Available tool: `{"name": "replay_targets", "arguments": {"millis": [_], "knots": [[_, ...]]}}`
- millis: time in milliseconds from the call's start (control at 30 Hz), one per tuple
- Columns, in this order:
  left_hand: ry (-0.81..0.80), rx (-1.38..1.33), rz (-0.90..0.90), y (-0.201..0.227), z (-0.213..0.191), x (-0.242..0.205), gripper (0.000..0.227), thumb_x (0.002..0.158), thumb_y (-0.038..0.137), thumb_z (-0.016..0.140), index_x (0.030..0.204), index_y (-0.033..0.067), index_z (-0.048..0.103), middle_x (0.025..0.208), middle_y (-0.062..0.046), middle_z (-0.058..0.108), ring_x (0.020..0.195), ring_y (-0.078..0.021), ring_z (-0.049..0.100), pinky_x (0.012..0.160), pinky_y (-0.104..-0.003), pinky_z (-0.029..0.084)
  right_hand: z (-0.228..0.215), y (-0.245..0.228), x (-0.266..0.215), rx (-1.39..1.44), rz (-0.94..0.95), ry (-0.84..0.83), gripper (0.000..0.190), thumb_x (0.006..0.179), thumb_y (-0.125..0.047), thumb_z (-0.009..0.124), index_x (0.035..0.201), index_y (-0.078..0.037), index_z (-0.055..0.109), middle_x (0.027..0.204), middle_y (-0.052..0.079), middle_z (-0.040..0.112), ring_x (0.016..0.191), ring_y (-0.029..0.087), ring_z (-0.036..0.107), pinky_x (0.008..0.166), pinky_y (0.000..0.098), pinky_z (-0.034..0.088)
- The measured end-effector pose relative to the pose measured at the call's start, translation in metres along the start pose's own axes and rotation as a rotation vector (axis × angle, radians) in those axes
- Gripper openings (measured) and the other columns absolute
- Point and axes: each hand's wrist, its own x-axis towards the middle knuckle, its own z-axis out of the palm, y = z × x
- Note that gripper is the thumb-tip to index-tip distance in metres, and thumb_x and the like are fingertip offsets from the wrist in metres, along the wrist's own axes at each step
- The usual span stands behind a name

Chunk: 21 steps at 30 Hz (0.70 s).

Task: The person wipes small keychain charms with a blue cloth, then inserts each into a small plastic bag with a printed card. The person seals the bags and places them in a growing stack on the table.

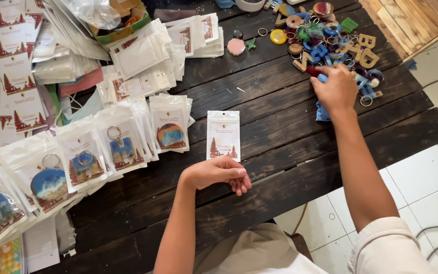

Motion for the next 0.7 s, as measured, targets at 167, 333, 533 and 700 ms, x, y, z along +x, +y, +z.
{"name": "replay_targets", "arguments": {"millis": [167,333,533,700], "knots": [[-0.001,0.007,0.003,-0.002,-0.001,0.001,0.032,0.108,0.017,0.053,0.103,-0.0079,0.072,0.092,-0.019,0.074,0.082,-0.0221,0.076,0.077,-0.029,0.061,0.016,0.011,0.005,-0.034,0.088,-0.034,0.019,0.093,-0.039,0.078,0.105,-0.025,0.075,0.104,0.006,0.069,0.105,0.035,0.069,0.090,0.0504,0.054],[0.006,0.012,0.017,-0.005,-0.002,0.000,0.032,0.108,0.017,0.053,0.104,-0.0078,0.073,0.092,-0.019,0.074,0.082,-0.0225,0.076,0.078,-0.029,0.061,0.007,0.008,0.005,-0.025,0.085,-0.078,0.021,0.094,-0.039,0.078,0.102,-0.020,0.074,0.102,0.011,0.071,0.107,0.039,0.068,0.091,0.0523,0.053],[0.024,0.031,0.030,-0.006,-0.001,-0.001,0.033,0.108,0.019,0.053,0.104,-0.0070,0.073,0.093,-0.019,0.074,0.082,-0.0220,0.076,0.078,-0.029,0.061,-0.008,-0.004,0.003,0.017,0.078,-0.048,0.021,0.090,-0.038,0.079,0.100,-0.020,0.075,0.098,0.010,0.072,0.103,0.039,0.070,0.089,0.0524,0.055],[0.012,-0.004,0.017,-0.006,-0.003,0.001,0.034,0.109,0.019,0.052,0.105,-0.0076,0.073,0.092,-0.019,0.074,0.082,-0.0220,0.076,0.077,-0.028,0.061,0.006,0.005,0.021,0.003,-0.020,0.064,0.023,0.093,-0.043,0.080,0.108,-0.027,0.076,0.100,0.006,0.070,0.101,0.034,0.070,0.086,0.0483,0.057]]}}
